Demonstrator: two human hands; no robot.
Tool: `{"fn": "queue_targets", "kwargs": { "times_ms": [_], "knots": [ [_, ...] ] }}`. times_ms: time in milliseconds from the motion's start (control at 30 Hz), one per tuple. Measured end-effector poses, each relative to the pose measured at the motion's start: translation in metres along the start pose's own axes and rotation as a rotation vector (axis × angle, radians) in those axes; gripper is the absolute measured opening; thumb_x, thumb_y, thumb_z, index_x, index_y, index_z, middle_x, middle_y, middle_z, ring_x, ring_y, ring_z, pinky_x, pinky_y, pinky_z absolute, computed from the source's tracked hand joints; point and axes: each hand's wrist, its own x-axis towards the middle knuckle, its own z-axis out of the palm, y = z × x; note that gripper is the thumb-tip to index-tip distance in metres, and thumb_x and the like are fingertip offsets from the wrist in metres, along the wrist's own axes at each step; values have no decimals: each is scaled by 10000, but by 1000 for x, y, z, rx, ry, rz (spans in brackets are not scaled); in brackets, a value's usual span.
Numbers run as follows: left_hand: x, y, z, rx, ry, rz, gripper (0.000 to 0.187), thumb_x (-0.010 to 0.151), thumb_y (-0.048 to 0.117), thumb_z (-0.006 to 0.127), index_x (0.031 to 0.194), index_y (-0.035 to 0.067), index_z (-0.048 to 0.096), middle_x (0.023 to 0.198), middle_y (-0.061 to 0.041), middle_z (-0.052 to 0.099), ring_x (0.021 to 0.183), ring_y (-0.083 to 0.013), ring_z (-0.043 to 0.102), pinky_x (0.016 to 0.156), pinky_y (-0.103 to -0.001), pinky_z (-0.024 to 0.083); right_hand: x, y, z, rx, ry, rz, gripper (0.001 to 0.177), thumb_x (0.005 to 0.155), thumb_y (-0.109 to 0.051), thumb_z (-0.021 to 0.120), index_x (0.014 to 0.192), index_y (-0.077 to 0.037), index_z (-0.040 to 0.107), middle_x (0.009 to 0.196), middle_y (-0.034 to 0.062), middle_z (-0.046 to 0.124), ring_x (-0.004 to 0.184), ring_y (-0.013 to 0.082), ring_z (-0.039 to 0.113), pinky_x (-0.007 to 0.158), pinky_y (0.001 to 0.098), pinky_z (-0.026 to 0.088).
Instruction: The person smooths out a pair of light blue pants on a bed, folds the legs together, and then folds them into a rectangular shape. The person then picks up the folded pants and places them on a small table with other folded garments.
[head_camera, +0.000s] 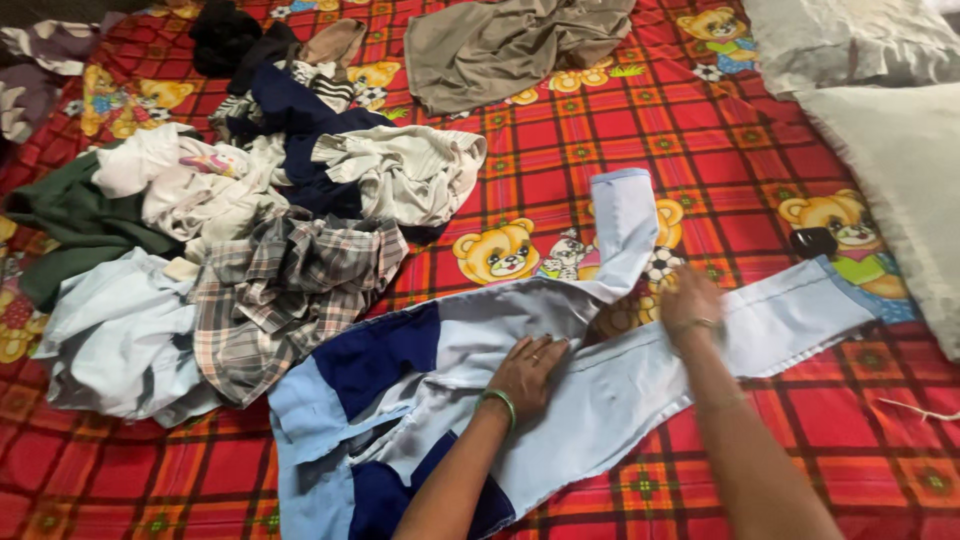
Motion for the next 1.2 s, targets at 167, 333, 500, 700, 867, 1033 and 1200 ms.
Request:
{"fn": "queue_targets", "kwargs": {
  "times_ms": [167, 333, 500, 700, 867, 1033, 1200],
  "knots": [
    [-2, -1, 3, 49, 94, -46, 619, 812, 72, 607, 1425, 46, 522, 1422, -158, 602, 1407, -320, 494, 1228, -476, 297, 3, -87, 18, 346, 98, 58, 640, 748, -41, 610, 1385, -111, 614, 1296, 236, 581, 1207, 422, 543, 1006, 458, 457],
    [-3, 5, -2, 80, 110, -78, 582, 844, 99, 618, 1420, 62, 540, 1427, -125, 602, 1410, -291, 492, 1227, -489, 279, -3, -104, 11, 462, 241, 261, 228, 946, -20, 588, 1019, -126, 776, 1257, 206, 592, 1173, 370, 549, 935, 467, 439],
    [0, 7, -6, 125, 118, -83, 621, 826, 132, 624, 1434, 58, 522, 1481, -136, 551, 1391, -312, 465, 1195, -502, 277, 22, -129, -24, 615, 750, 111, 170, 896, 67, 556, 982, -23, 672, 1295, 234, 588, 1294, 316, 582, 1083, 396, 482],
    [-3, 2, -5, 36, 141, -54, 558, 862, 140, 603, 1415, 68, 571, 1457, -130, 588, 1398, -339, 472, 1173, -498, 325, 66, -188, -53, 660, 130, -555, 507, 720, 200, 457, 1105, -4, 718, 1367, 217, 652, 1325, 411, 552, 1090, 409, 463],
    [-3, 1, -4, 58, 164, -38, 534, 856, 140, 606, 1387, 82, 592, 1447, -123, 603, 1401, -339, 473, 1167, -499, 346, 68, -170, -32, 777, 365, -257, 438, 841, 152, 472, 1144, -63, 705, 1191, 178, 726, 1112, 332, 678, 958, 410, 540],
    [0, 4, -6, 99, 56, -91, 604, 824, 141, 615, 1421, 81, 545, 1451, -126, 598, 1343, -332, 505, 1086, -495, 382, 51, -124, 2, 515, -138, 425, 221, 1022, -239, 618, 1096, -81, 754, 746, 180, 700, 526, 231, 648, 500, 372, 519],
    [0, 5, -8, 98, 64, -84, 599, 819, 139, 617, 1413, 83, 557, 1478, -142, 585, 1317, -338, 522, 1055, -495, 402, 62, -131, 54, 732, -342, 537, 258, 937, -311, 710, 1006, -65, 749, 729, 105, 732, 565, 174, 685, 500, 307, 536]
  ]
}}
